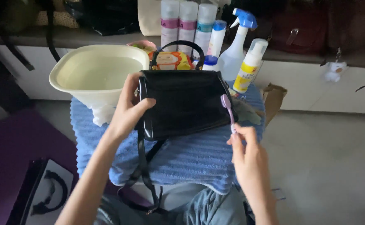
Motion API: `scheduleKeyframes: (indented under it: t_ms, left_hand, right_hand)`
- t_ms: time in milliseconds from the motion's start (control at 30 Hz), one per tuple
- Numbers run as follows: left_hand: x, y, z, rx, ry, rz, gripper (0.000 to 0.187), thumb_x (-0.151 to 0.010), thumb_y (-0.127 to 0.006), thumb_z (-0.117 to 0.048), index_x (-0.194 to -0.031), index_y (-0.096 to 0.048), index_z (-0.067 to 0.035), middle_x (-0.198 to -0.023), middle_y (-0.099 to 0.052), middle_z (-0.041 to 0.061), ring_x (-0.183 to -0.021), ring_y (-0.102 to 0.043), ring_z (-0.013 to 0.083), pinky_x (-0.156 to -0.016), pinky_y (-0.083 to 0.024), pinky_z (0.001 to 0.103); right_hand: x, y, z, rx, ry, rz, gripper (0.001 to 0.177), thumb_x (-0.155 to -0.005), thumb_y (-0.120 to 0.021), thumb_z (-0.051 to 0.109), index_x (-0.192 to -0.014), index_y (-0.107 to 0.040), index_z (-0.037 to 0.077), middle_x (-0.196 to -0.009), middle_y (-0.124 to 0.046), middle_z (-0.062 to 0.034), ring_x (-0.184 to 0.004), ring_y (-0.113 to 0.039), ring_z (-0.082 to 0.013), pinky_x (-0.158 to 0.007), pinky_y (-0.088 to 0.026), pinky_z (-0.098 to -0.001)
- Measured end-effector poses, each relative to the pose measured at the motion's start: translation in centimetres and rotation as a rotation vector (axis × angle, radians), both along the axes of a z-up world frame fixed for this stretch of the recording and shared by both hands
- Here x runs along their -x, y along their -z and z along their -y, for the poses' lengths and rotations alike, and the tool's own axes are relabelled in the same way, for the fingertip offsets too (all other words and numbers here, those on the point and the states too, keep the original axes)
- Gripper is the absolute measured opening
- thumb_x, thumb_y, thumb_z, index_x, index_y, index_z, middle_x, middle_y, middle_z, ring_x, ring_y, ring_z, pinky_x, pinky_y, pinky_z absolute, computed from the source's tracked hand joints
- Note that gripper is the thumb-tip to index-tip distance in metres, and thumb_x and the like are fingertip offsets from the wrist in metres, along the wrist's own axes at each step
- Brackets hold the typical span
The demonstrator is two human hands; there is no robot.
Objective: The person cleans a black handbag using a toothbrush. They dip the toothbrush into a bowl of water and scrub the exterior surfaces of the bag, including the sides, front, and handle attachments, while holding the bag on a blue towel.
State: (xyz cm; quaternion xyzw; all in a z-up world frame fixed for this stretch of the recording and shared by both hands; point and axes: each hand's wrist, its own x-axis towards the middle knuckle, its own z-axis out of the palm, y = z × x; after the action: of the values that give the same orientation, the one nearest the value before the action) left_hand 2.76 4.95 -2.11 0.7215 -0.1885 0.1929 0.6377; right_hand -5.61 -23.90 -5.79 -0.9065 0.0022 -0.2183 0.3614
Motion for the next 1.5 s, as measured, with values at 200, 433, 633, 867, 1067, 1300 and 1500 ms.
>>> scheduleKeyframes:
  t_ms: [200, 433, 633, 867, 1067, 1300, 1500]
  left_hand:
    - [-1.9, 0.8, -0.2, 0.013, 0.11, 0.092, 0.047, -0.08, -0.061, -0.018, -0.125, -0.048, -0.014, -0.11, -0.056, 0.002, -0.099, -0.051, 0.0106, -0.086, -0.043, 0.026]
    - [-1.2, 2.2, -1.3, -0.156, -0.049, 0.14, 0.046, -0.085, -0.059, -0.036, -0.123, -0.044, -0.014, -0.095, -0.055, 0.001, -0.083, -0.044, 0.0117, -0.069, -0.039, 0.029]
    - [-1.5, 2.6, -1.7, -0.216, -0.071, 0.169, 0.046, -0.087, -0.051, -0.038, -0.124, -0.042, -0.011, -0.096, -0.046, 0.004, -0.088, -0.042, 0.0186, -0.083, -0.036, 0.035]
    - [-1.4, 2.6, -1.8, -0.224, -0.091, 0.113, 0.045, -0.089, -0.047, -0.039, -0.124, -0.042, -0.01, -0.092, -0.042, 0.003, -0.084, -0.038, 0.0186, -0.08, -0.035, 0.036]
    - [-1.6, 3.0, -1.7, -0.191, -0.072, 0.219, 0.046, -0.087, -0.048, -0.033, -0.125, -0.043, -0.007, -0.096, -0.045, 0.004, -0.087, -0.039, 0.0173, -0.082, -0.036, 0.035]
    - [-1.2, 2.9, -1.7, -0.209, -0.076, 0.28, 0.049, -0.089, -0.047, -0.04, -0.124, -0.043, -0.006, -0.097, -0.048, 0.005, -0.087, -0.043, 0.018, -0.082, -0.038, 0.036]
    - [-1.6, 3.4, -1.7, -0.213, -0.072, 0.312, 0.046, -0.092, -0.047, -0.039, -0.124, -0.042, -0.006, -0.095, -0.044, 0.004, -0.086, -0.039, 0.0171, -0.081, -0.036, 0.035]
  right_hand:
    - [0.3, 1.2, 0.4, -0.016, -0.068, 0.071, 0.026, -0.101, -0.05, 0.03, -0.121, -0.06, 0.016, -0.101, -0.081, -0.0038, -0.083, -0.079, -0.0219, -0.072, -0.058, -0.0342]
    - [1.5, 3.3, -0.1, -0.187, -0.157, 0.119, 0.022, -0.093, -0.063, 0.023, -0.111, -0.073, 0.014, -0.089, -0.084, -0.0008, -0.066, -0.075, -0.0056, -0.062, -0.058, -0.0212]
    - [3.3, 0.9, -6.8, -0.145, -0.147, -0.134, 0.046, -0.089, -0.063, 0.031, -0.133, -0.072, 0.04, -0.1, -0.091, 0.0101, -0.078, -0.084, -0.0052, -0.068, -0.061, -0.0246]
    - [4.8, 2.0, -8.0, -0.032, -0.339, 0.05, 0.05, -0.089, -0.069, 0.016, -0.135, -0.071, 0.033, -0.072, -0.078, 0.0064, -0.055, -0.067, -0.0087, -0.052, -0.057, -0.0267]
    - [4.6, -0.5, -8.6, 0.162, -0.17, -0.126, 0.054, -0.094, -0.06, 0.024, -0.144, -0.06, 0.043, -0.081, -0.081, 0.0099, -0.07, -0.076, -0.0057, -0.059, -0.059, -0.0231]
    - [4.7, -1.9, -6.8, 0.221, -0.208, -0.327, 0.063, -0.092, -0.061, 0.023, -0.146, -0.057, 0.056, -0.084, -0.084, 0.0152, -0.07, -0.077, -0.0047, -0.067, -0.062, -0.0243]
    - [4.3, -1.7, -8.7, 0.149, -0.25, -0.226, 0.057, -0.094, -0.056, 0.021, -0.144, -0.062, 0.047, -0.088, -0.08, 0.0082, -0.076, -0.078, -0.0104, -0.068, -0.056, -0.0281]
